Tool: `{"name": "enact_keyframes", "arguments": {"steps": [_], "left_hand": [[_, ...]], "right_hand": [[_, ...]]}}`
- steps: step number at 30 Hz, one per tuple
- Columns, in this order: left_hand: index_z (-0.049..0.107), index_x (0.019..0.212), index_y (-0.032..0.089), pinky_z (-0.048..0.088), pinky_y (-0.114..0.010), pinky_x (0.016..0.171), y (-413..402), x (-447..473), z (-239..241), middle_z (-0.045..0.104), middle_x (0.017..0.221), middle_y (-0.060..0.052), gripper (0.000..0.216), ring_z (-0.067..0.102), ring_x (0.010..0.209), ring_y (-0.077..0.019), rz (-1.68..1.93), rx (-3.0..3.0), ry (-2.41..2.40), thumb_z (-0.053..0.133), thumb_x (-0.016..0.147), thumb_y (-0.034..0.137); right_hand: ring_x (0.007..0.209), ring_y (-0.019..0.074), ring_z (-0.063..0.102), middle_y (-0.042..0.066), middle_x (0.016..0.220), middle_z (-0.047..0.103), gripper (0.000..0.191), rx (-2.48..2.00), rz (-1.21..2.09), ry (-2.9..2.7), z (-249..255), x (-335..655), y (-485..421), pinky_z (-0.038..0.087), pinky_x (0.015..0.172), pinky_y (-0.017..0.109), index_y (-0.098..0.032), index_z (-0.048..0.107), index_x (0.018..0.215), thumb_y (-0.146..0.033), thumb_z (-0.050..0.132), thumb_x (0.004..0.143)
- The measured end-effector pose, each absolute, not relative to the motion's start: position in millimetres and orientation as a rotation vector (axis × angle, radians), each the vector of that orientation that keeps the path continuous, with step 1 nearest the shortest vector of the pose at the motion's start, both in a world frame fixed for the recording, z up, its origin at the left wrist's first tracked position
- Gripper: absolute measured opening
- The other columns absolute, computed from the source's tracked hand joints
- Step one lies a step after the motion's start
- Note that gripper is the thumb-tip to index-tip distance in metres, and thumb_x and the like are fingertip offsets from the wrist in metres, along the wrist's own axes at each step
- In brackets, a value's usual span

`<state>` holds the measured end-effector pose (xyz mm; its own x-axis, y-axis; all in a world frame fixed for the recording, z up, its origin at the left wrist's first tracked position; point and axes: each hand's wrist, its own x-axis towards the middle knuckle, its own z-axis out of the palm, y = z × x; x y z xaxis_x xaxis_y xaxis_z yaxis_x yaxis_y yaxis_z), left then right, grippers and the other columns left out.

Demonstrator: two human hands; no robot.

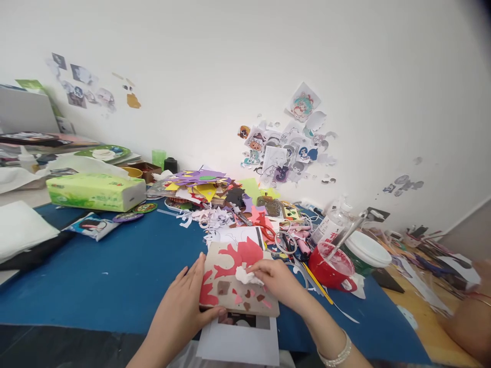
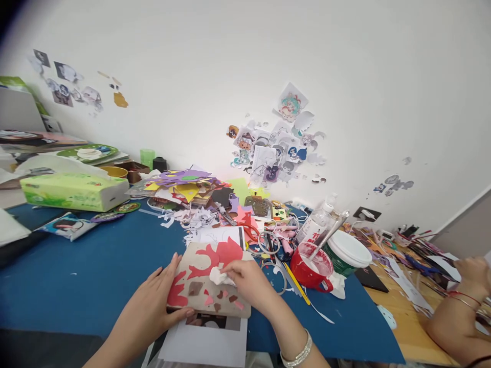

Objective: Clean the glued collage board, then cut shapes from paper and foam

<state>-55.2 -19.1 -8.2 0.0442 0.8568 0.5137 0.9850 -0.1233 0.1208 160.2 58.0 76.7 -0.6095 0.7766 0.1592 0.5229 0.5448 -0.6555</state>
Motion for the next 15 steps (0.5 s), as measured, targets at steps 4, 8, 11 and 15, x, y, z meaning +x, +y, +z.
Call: {"name": "enact_keyframes", "arguments": {"steps": [4, 8, 11, 15], "left_hand": [[-0.013, 0.141, 0.010, 0.044, -0.041, 0.090, -21, -54, -4, 0.046, 0.132, -0.019, 0.116, 0.050, 0.116, -0.0322, -0.709, -2.079, -1.896, 0.058, 0.066, 0.063], [-0.007, 0.142, 0.011, 0.043, -0.041, 0.093, -23, -54, -1, 0.046, 0.133, -0.018, 0.110, 0.049, 0.117, -0.0312, -0.752, -2.096, -1.918, 0.057, 0.067, 0.061], [-0.001, 0.143, 0.011, 0.042, -0.040, 0.094, -22, -54, -2, 0.046, 0.133, -0.018, 0.108, 0.050, 0.116, -0.0311, -0.770, -2.105, -1.935, 0.058, 0.066, 0.061], [0.002, 0.143, 0.011, 0.043, -0.040, 0.092, -21, -54, -5, 0.047, 0.132, -0.018, 0.108, 0.050, 0.116, -0.0316, -0.785, -2.088, -1.933, 0.058, 0.065, 0.061]], "right_hand": [[0.081, 0.0216, 0.066, 0.008, 0.091, 0.071, 0.027, -1.096, 0.971, -1.870, 97, 177, 65, 0.051, 0.069, 0.031, -0.016, 0.068, 0.092, -0.030, 0.049, 0.080], [0.086, 0.0238, 0.066, 0.008, 0.094, 0.071, 0.026, -1.154, 0.875, -1.891, 96, 197, 56, 0.053, 0.072, 0.034, -0.019, 0.069, 0.093, -0.034, 0.051, 0.081], [0.097, 0.0239, 0.063, 0.007, 0.101, 0.069, 0.026, -1.131, 0.496, -1.995, 71, 211, 42, 0.051, 0.084, 0.038, -0.023, 0.070, 0.094, -0.028, 0.046, 0.084], [0.102, 0.0205, 0.061, 0.007, 0.108, 0.067, 0.030, -0.827, 0.274, -2.274, 31, 217, 28, 0.051, 0.088, 0.034, -0.026, 0.067, 0.104, -0.022, 0.044, 0.086]]}}
